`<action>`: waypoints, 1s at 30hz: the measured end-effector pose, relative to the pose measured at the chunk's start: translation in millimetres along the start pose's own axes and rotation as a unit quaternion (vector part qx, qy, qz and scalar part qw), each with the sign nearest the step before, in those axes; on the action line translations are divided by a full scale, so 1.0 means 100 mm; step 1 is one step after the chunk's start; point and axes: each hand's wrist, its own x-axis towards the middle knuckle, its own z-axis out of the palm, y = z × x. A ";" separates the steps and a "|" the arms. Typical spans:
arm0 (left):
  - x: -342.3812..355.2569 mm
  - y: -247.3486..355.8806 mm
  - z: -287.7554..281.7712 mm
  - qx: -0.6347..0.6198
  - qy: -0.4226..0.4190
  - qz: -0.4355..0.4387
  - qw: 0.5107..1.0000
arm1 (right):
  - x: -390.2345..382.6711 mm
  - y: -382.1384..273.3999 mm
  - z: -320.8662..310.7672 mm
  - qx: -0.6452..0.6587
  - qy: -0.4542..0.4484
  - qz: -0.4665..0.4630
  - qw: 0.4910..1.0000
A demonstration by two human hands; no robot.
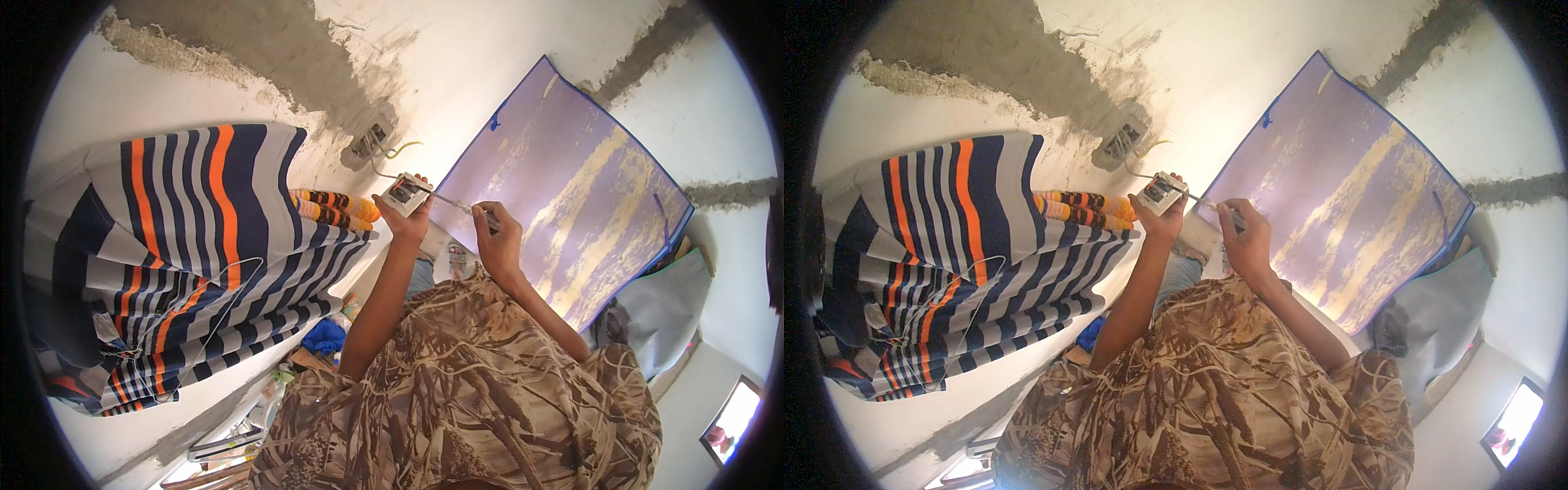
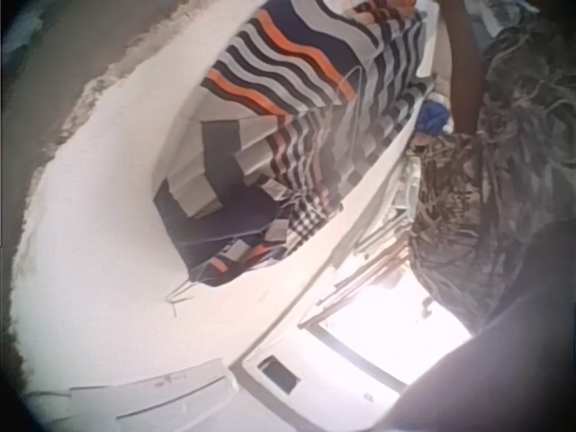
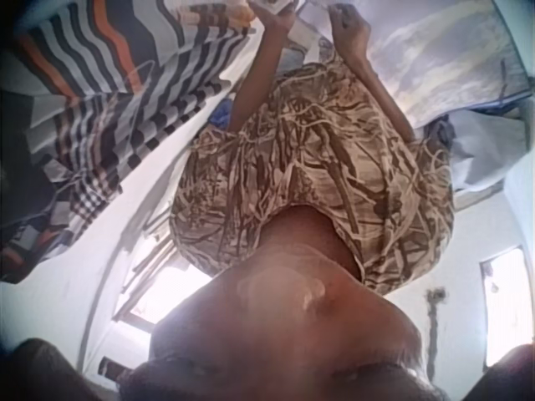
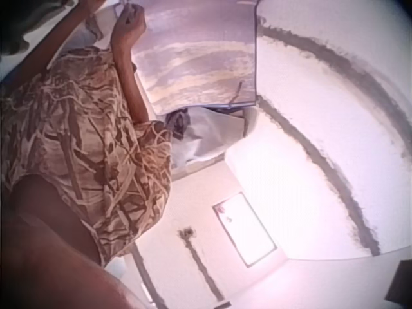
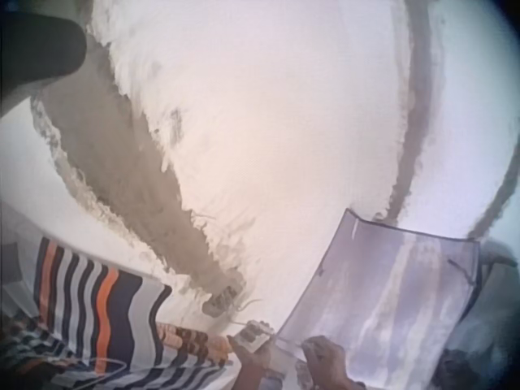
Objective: The person connects wires to an electrical outlet box and secures the outlet faceplate using a screwdriver and pliers.
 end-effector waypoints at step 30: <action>0.04 0.01 0.00 0.034 0.036 0.047 0.998 | 0.11 0.19 -0.02 -0.005 -0.053 0.002 0.999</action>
